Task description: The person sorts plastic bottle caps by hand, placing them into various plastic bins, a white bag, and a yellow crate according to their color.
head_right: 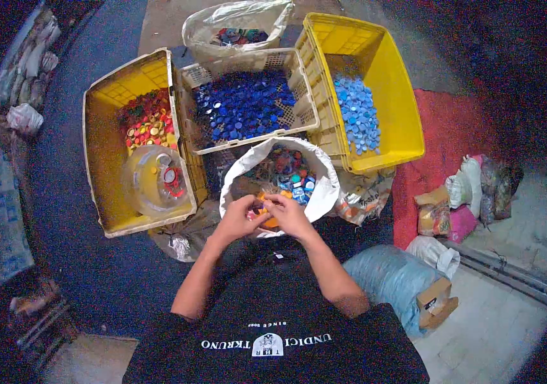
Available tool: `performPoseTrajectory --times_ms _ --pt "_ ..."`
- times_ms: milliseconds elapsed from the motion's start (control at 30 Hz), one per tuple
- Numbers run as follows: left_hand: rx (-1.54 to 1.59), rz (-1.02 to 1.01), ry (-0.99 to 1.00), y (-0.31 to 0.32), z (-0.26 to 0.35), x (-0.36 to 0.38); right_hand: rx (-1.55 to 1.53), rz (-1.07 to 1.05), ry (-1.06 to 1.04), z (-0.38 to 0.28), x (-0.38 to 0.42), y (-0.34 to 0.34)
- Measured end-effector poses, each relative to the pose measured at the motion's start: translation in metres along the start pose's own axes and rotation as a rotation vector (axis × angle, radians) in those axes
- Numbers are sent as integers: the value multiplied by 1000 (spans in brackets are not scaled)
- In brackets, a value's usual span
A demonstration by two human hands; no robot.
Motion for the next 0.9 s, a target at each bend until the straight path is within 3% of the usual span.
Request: performPoseTrajectory --times_ms 133,267,333,533,600,667,700,733,833,900 --pt "181 -73 11 -12 -6 2 -62 -110 130 -24 13 7" --pt "326 -6 5 -18 0 -2 -59 -121 25 -55 21 15" --pt "268 38 120 -25 3 -5 -159 -68 39 -48 18 10" --pt "512 -22 -129 -26 -21 7 -134 -16 59 -34 -5 1" --pt "653 161 -186 -36 -40 15 -99 45 35 -19 -13 -14" --pt "656 164 -239 -41 -39 22 759 -150 -244 -14 -22 -7" --pt "617 163 -241 -41 -39 25 919 -123 -304 -12 -25 -10" --pt "579 167 -239 -43 -38 25 917 -126 -305 -7 -34 -16" --pt "473 179 -265 -47 -30 29 995 89 20 11 -81 -56" --pt "473 203 -278 -48 -26 32 1022 182 -40 24 -109 -74"
Point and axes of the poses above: each hand's wrist, its own x-axis away from the middle knuckle, its own y-axis out of the palm, z = x × y, the point moved 7 cm from there along -x, towards the middle knuckle, and after that the axes turned 11 degrees about -x, right-handed, at the moved point
